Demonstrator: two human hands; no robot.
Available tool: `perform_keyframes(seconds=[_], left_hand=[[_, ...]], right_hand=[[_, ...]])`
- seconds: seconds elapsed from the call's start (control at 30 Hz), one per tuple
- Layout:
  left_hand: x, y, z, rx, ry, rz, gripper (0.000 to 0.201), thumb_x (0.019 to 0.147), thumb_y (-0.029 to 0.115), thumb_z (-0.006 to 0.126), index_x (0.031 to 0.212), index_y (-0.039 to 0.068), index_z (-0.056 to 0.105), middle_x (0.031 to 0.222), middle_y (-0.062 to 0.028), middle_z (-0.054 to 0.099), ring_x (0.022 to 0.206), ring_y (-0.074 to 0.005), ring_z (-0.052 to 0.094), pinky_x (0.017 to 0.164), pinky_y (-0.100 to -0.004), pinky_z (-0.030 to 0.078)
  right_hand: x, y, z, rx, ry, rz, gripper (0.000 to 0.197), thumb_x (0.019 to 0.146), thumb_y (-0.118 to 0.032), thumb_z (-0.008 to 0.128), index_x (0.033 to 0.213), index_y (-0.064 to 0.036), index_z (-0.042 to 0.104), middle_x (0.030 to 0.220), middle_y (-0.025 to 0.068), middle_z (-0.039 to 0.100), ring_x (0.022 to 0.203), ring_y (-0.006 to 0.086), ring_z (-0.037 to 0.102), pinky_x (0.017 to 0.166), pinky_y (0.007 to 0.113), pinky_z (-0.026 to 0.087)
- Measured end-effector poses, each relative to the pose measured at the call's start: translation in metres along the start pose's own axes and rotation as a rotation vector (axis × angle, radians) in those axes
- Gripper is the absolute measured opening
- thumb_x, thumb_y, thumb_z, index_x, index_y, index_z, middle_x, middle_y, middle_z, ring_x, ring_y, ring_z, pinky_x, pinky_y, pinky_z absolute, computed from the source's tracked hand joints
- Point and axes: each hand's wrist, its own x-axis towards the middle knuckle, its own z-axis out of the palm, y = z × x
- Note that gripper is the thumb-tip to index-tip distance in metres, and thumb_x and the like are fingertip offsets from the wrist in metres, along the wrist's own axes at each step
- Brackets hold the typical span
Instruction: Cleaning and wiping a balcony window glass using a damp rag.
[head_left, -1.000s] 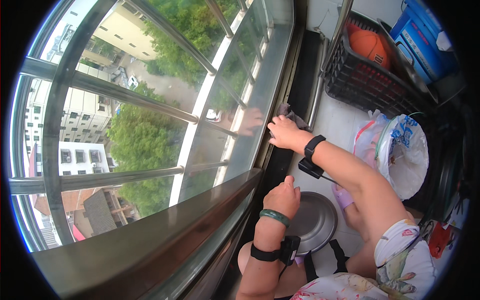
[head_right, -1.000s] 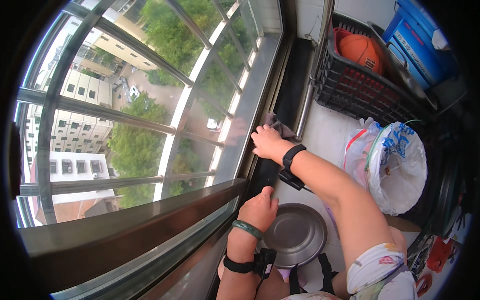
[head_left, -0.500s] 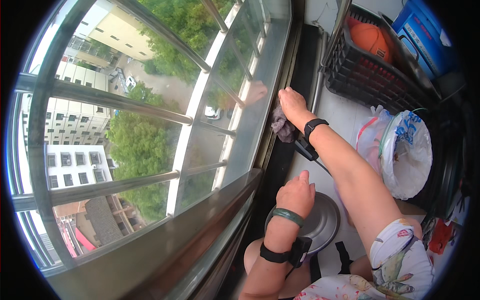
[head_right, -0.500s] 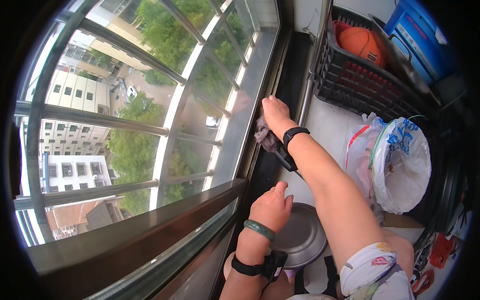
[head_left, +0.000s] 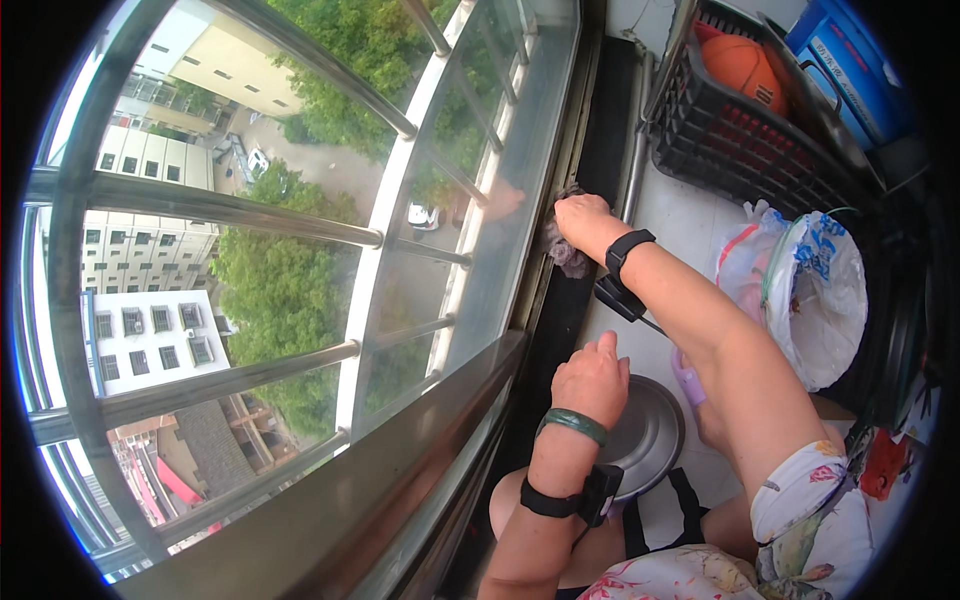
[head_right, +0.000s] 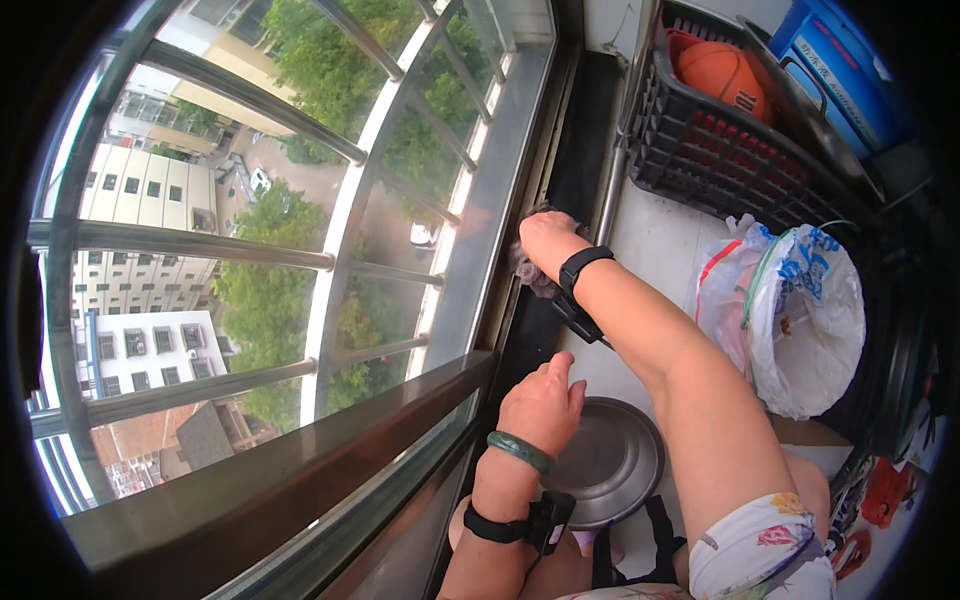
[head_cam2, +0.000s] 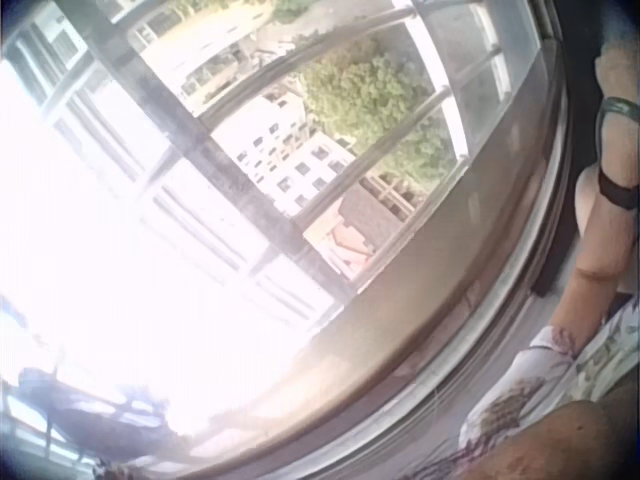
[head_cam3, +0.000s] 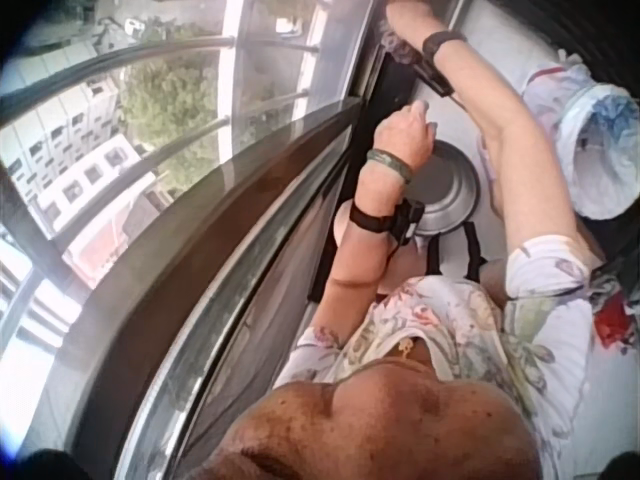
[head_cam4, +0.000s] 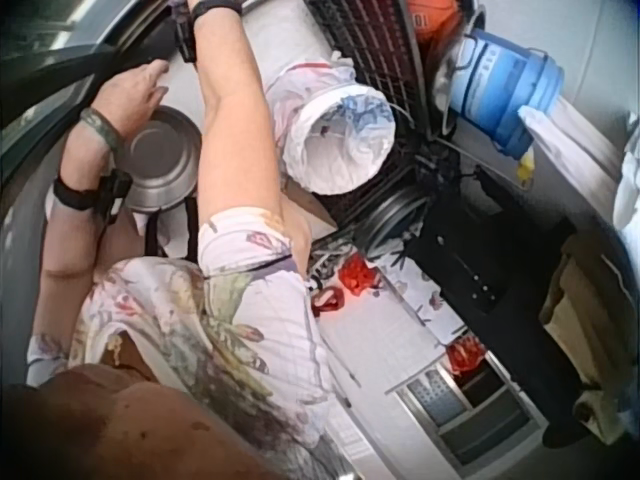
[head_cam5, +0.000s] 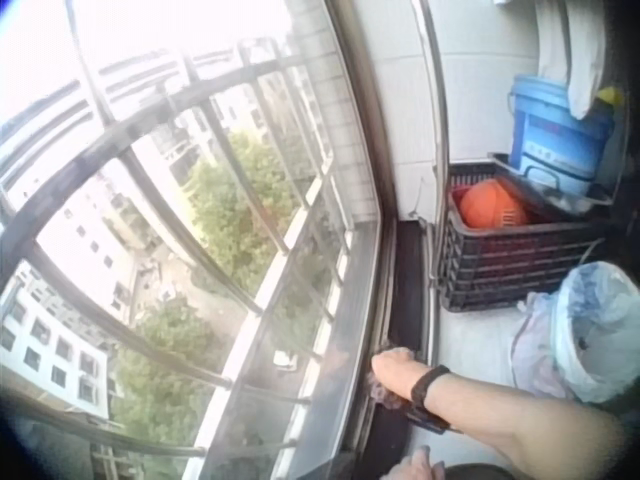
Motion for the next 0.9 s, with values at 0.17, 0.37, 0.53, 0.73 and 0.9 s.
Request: perform_keyframes(seconds=[0.17, 0.37, 0.53, 0.73, 0.9], left_hand=[[-0.011, -0.002, -0.004, 0.002, -0.007, -0.012, 0.028, 0.081, 0.019, 0.055, 0.102, 0.003, 0.049, 0.088, -0.0171, 0.061, 0.08, -0.032, 0.059, 0.07, -0.0399, 0.048], [-0.014, 0.0, -0.007, 0.01, -0.009, -0.015, 0.023, 0.081, 0.02, 0.052, 0.097, 0.003, 0.053, 0.086, -0.0166, 0.061, 0.08, -0.0318, 0.059, 0.07, -0.0403, 0.048], [-0.018, -0.016, -0.014, 0.01, -0.004, -0.091, 0.018, 0.082, 0.018, 0.047, 0.091, 0.004, 0.054, 0.083, -0.0171, 0.061, 0.078, -0.0336, 0.059, 0.068, -0.0421, 0.047], [-0.023, -0.019, -0.02, 0.0, 0.102, -0.137, 0.015, 0.082, 0.017, 0.046, 0.088, 0.005, 0.054, 0.081, -0.0164, 0.061, 0.075, -0.0338, 0.059, 0.066, -0.0431, 0.047], [-0.021, -0.017, -0.01, 0.0, 0.098, -0.05, 0.015, 0.08, 0.015, 0.048, 0.091, 0.006, 0.054, 0.079, -0.0144, 0.062, 0.073, -0.0317, 0.06, 0.064, -0.0415, 0.048]], right_hand=[[-0.014, -0.019, 0.005, 0.038, -0.046, 0.012, 0.024, 0.082, -0.02, 0.049, 0.085, -0.0038, 0.066, 0.089, 0.0153, 0.065, 0.086, 0.0288, 0.062, 0.073, 0.038, 0.049], [-0.027, -0.024, 0.029, 0.131, -0.059, 0.037, 0.028, 0.082, -0.028, 0.053, 0.086, -0.0031, 0.065, 0.088, 0.0169, 0.064, 0.086, 0.0301, 0.062, 0.074, 0.039, 0.048], [-0.047, -0.031, 0.046, 0.22, 0.043, -0.048, 0.025, 0.081, -0.026, 0.053, 0.084, -0.0023, 0.06, 0.082, 0.0171, 0.063, 0.082, 0.0324, 0.061, 0.072, 0.043, 0.047], [-0.062, -0.044, 0.05, 0.239, -0.013, -0.091, 0.025, 0.081, -0.026, 0.053, 0.083, -0.0022, 0.06, 0.079, 0.0176, 0.063, 0.077, 0.0343, 0.061, 0.069, 0.044, 0.047], [-0.09, -0.057, 0.068, 0.297, 0.052, -0.304, 0.025, 0.08, -0.027, 0.055, 0.078, -0.0015, 0.057, 0.07, 0.0173, 0.061, 0.07, 0.0341, 0.06, 0.063, 0.044, 0.047]])
